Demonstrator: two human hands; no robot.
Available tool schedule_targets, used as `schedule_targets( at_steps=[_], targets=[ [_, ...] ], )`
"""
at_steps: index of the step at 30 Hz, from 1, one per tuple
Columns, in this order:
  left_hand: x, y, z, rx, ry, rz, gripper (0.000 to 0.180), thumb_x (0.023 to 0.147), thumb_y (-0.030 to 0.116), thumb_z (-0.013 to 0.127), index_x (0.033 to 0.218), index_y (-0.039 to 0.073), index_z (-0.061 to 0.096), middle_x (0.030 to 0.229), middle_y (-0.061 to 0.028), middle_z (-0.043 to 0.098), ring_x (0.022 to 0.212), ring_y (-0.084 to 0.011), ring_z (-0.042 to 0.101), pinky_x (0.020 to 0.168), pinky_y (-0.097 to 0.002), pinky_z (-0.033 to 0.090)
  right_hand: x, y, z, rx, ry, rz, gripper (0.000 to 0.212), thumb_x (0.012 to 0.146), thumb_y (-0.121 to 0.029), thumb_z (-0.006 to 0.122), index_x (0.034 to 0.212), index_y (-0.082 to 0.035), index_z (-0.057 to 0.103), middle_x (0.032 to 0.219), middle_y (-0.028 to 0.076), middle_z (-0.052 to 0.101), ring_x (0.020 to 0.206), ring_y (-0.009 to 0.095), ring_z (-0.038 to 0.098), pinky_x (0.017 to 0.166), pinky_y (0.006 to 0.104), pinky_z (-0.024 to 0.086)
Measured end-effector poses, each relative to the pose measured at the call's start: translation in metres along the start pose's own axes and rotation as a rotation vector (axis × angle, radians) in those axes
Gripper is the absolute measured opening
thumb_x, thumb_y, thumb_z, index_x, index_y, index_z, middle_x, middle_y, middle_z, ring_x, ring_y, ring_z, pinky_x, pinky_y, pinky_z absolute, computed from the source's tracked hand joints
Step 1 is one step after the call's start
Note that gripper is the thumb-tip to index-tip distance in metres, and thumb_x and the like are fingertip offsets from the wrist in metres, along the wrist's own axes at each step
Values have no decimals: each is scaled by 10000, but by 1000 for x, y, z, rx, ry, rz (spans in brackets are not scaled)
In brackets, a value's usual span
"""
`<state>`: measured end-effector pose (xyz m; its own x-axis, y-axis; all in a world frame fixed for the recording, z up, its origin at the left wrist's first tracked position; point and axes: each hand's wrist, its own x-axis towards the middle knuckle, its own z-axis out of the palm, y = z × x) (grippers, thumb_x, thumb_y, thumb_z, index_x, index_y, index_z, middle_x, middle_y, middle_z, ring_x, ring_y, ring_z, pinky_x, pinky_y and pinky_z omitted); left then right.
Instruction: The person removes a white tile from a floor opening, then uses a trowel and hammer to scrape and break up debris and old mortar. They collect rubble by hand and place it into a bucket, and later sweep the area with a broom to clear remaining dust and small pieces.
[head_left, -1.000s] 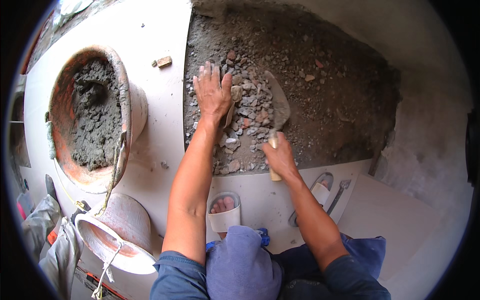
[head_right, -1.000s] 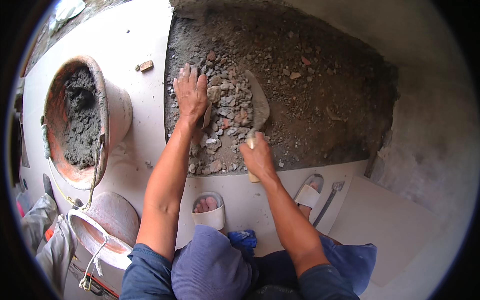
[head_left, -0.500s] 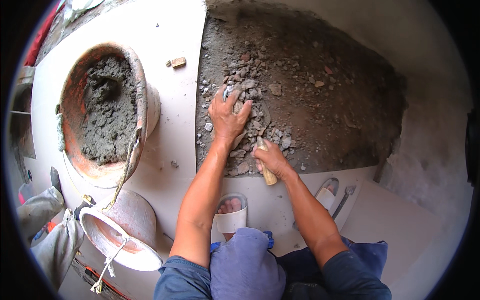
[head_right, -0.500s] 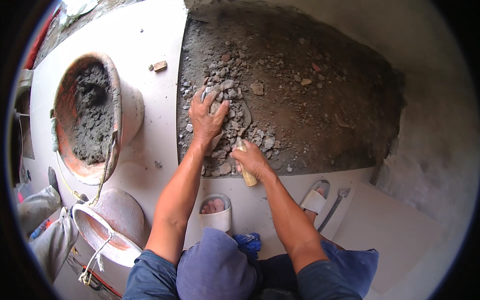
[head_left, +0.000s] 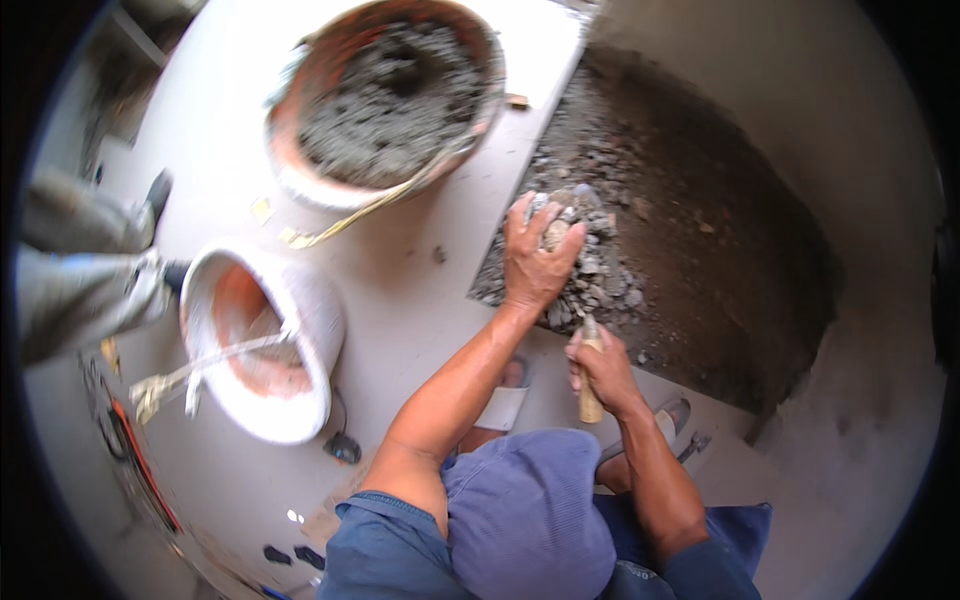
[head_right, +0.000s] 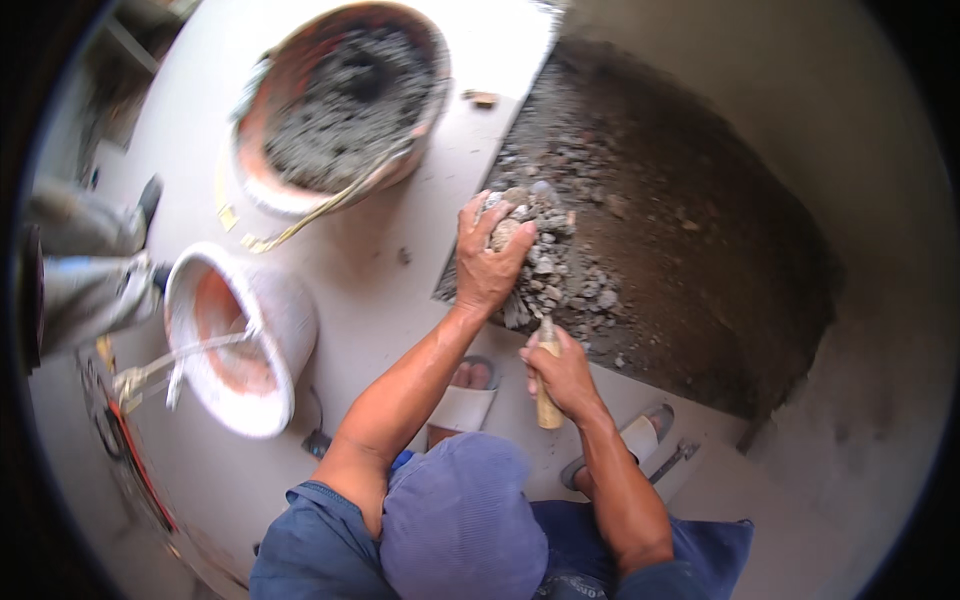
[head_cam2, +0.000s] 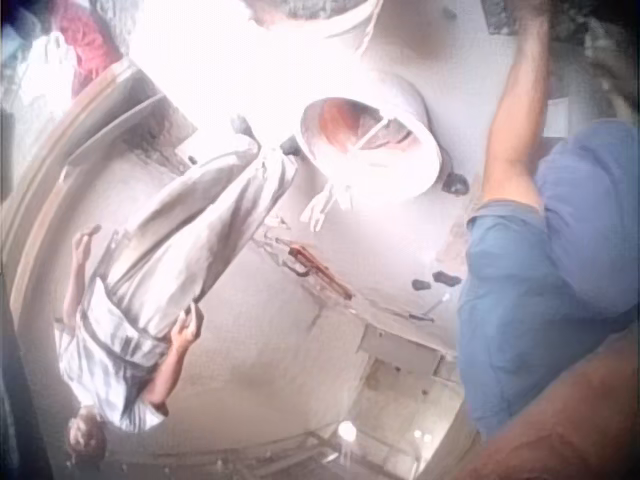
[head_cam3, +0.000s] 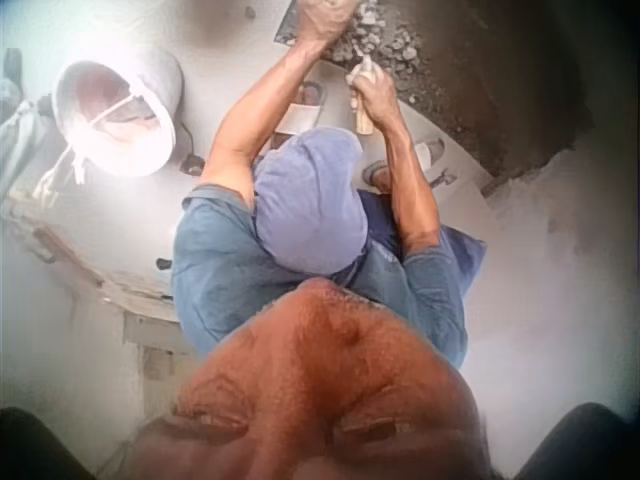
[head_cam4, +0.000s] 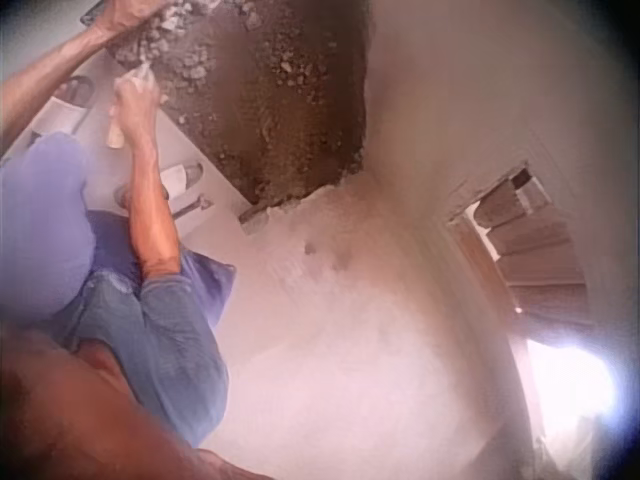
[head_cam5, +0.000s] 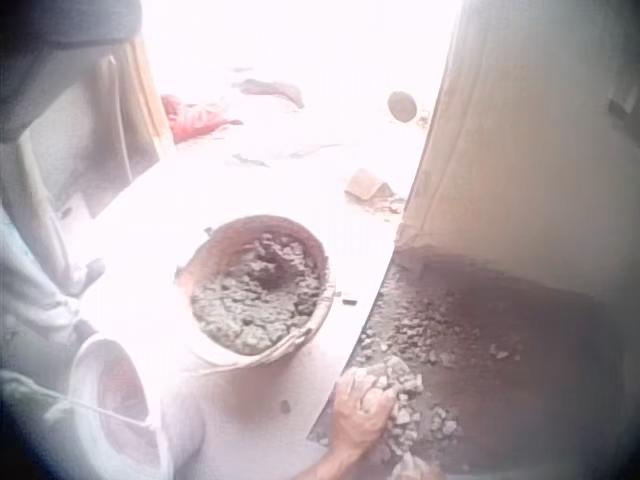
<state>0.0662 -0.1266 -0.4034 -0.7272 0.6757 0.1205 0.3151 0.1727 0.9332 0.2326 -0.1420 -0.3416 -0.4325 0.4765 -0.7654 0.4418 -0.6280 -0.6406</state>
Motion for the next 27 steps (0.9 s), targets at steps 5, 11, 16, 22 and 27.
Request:
schedule_targets(
  at_steps=[5, 11, 16, 22, 27],
  targets=[
    [-10, 52, -104, -119, 332, 29, 374, 810, 278, 728, 1068, 20, 647, 1216, -244, 507, 1139, -376, 499, 965, -443, 418, -55, -51, 40, -159, -219, 5, 176, 827, -126, 642, 920, -35, 523, 643, 48, 562, 480, 108, 523, 456, 248, 426],
    [-45, 71, -263, -476, 759, -26, 402, 931, 256, 512, 1173, -57, 584, 1274, -195, 513, 1184, -296, 506, 1028, -403, 397, -74, -102, 147, -651, -677, -509, 306, 842, -258, 637, 969, -2, 528, 626, 88, 558, 599, 247, 611, 553, 392, 467],
    [-12, 35, -336, 313, 615, 44, 691, 991, 486, 325, 1365, -90, 399, 1466, -257, 347, 1392, -355, 289, 1140, -414, 224, -45, -83, 214, -936, -510, -771, 343, 834, -252, 576, 958, 49, 467, 725, 266, 612, 697, 467, 605, 682, 534, 478],
    [7, -7, -351, -780, 543, -250, 863, 930, 660, 345, 1454, -22, 263, 1485, -218, 348, 1387, -337, 320, 1119, -490, 253, -25, -80, 208, -824, -484, -560, 410, 847, -298, 564, 1028, 58, 472, 831, 325, 628, 777, 458, 637, 735, 520, 495],
    [-67, 20, -372, 391, 304, -220, 703, 927, 532, 527, 1316, -52, 491, 1319, -226, 542, 1242, -326, 510, 1048, -393, 369, -11, -66, 136, -966, -480, -493, 415, 854, -347, 588, 1028, 16, 487, 822, 265, 633, 762, 405, 646, 693, 484, 501]
  ],
)
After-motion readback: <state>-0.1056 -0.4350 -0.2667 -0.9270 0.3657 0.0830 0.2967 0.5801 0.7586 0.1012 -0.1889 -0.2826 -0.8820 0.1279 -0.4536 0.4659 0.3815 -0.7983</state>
